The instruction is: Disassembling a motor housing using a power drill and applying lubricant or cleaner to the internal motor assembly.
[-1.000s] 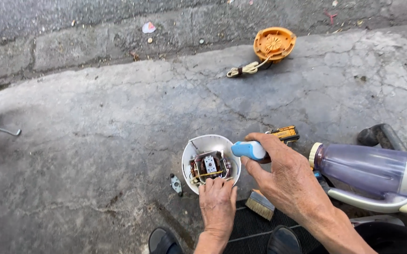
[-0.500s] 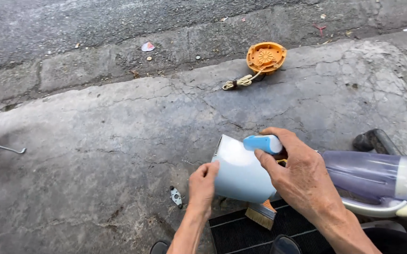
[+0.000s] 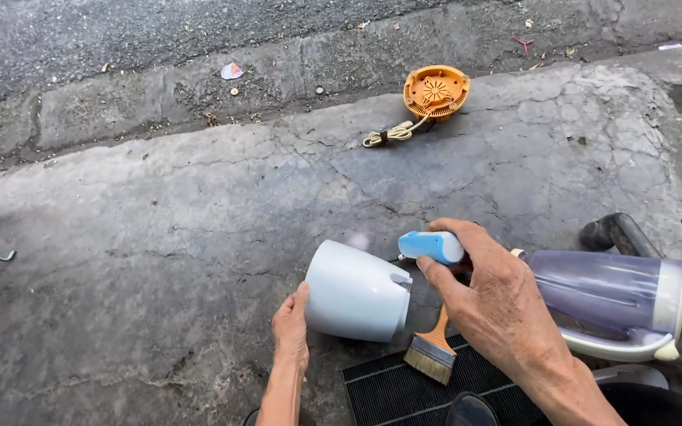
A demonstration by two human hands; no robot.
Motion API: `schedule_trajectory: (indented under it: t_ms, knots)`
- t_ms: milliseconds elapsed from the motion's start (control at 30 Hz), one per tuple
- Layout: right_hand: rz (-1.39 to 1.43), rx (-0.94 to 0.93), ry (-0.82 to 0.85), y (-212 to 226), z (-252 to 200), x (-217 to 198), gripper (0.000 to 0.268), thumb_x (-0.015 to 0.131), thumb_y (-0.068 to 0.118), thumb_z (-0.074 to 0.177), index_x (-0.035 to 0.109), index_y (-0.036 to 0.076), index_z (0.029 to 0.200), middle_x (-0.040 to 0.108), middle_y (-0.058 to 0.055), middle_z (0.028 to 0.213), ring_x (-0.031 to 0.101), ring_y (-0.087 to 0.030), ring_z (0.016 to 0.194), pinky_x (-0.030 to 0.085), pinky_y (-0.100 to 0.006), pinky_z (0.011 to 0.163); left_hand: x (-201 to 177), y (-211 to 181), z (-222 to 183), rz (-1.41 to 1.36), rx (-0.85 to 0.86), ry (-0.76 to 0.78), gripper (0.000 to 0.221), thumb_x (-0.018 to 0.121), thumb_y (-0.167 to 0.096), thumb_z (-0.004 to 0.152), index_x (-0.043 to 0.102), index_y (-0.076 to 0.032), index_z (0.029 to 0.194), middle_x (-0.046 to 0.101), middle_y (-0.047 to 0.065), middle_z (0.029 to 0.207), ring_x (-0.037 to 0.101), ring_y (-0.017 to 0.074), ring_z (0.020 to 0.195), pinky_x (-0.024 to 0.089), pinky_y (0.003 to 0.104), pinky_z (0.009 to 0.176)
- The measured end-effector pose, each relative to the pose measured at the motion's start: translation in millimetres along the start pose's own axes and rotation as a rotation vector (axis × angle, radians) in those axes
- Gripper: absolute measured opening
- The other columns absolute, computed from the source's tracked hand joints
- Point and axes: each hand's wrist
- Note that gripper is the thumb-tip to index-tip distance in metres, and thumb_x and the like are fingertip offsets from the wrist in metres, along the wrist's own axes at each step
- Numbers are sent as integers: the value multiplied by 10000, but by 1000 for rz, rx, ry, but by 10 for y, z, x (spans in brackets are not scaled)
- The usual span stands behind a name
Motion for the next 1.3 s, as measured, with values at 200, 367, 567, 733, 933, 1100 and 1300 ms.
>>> schedule_trajectory:
  t_ms: [200, 367, 567, 733, 933, 1100, 1300]
  knots:
    - [-19, 1, 7, -21, -7, -7, 538, 805, 232, 885, 704, 149, 1408, 853, -53, 1190, 768, -195, 733, 654, -363, 626, 263, -15, -316, 563, 260, -134, 420, 671, -396, 1029, 792, -63, 1254, 785, 98, 1205, 725, 229, 1079, 580, 370, 978]
    - [13, -71, -38, -79, -28, -25, 507, 806, 215, 884, 713, 115, 1372, 846, -73, 1255, 841, -210, 921, 698, -372, 746, 771, 22, -681, 1113, 1041, -249, 531, 768, -155, 933, 607, -6, 1417, 554, 188, 1548, 595, 331, 1405, 533, 435, 1214]
    - [32, -111, -73, -78, -20, -56, 503, 826, 231, 870, 724, 122, 1350, 859, -73, 1181, 802, -187, 779, 671, -353, 621, 1455, 490, -757, 1555, 1127, 349, 694, 854, -417, 797, 644, 22, 1292, 361, 386, 1676, 204, 549, 1639, -5, 764, 1309]
    - [35, -141, -95, -121, 3, -81, 483, 826, 196, 868, 720, 105, 1331, 843, -80, 1219, 825, -192, 817, 689, -345, 631, 1429, 530, -487, 1655, 1099, 117, 453, 806, -256, 767, 646, -29, 1125, 375, 361, 1695, 221, 534, 1641, 64, 919, 1215]
    - [15, -115, -66, -94, -12, -54, 491, 808, 224, 879, 715, 116, 1349, 850, -75, 1248, 852, -213, 914, 709, -372, 699, 1242, 265, -275, 1397, 1140, 88, 611, 829, -114, 667, 664, -97, 1254, 389, 282, 1720, 309, 464, 1628, 31, 935, 1215]
    - [0, -133, -67, -73, -26, -49, 495, 807, 197, 881, 704, 105, 1356, 840, -98, 1233, 844, -231, 861, 697, -386, 671, 732, -446, 114, 1087, 1082, 75, 734, 790, -177, 756, 580, -62, 1449, 368, 330, 1704, 393, 496, 1564, 299, 722, 1203]
    - [-32, -56, 26, 38, -49, 64, 514, 801, 231, 892, 699, 169, 1392, 849, -61, 1176, 813, -199, 803, 674, -374, 653, -622, -470, 969, 887, 784, -138, 585, 568, -149, 958, 590, 18, 1518, 545, 295, 1619, 570, 454, 1456, 475, 468, 1181]
Point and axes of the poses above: each hand's wrist, its own z-axis towards the middle knuckle, its own x-axis out of the palm, y = z × x
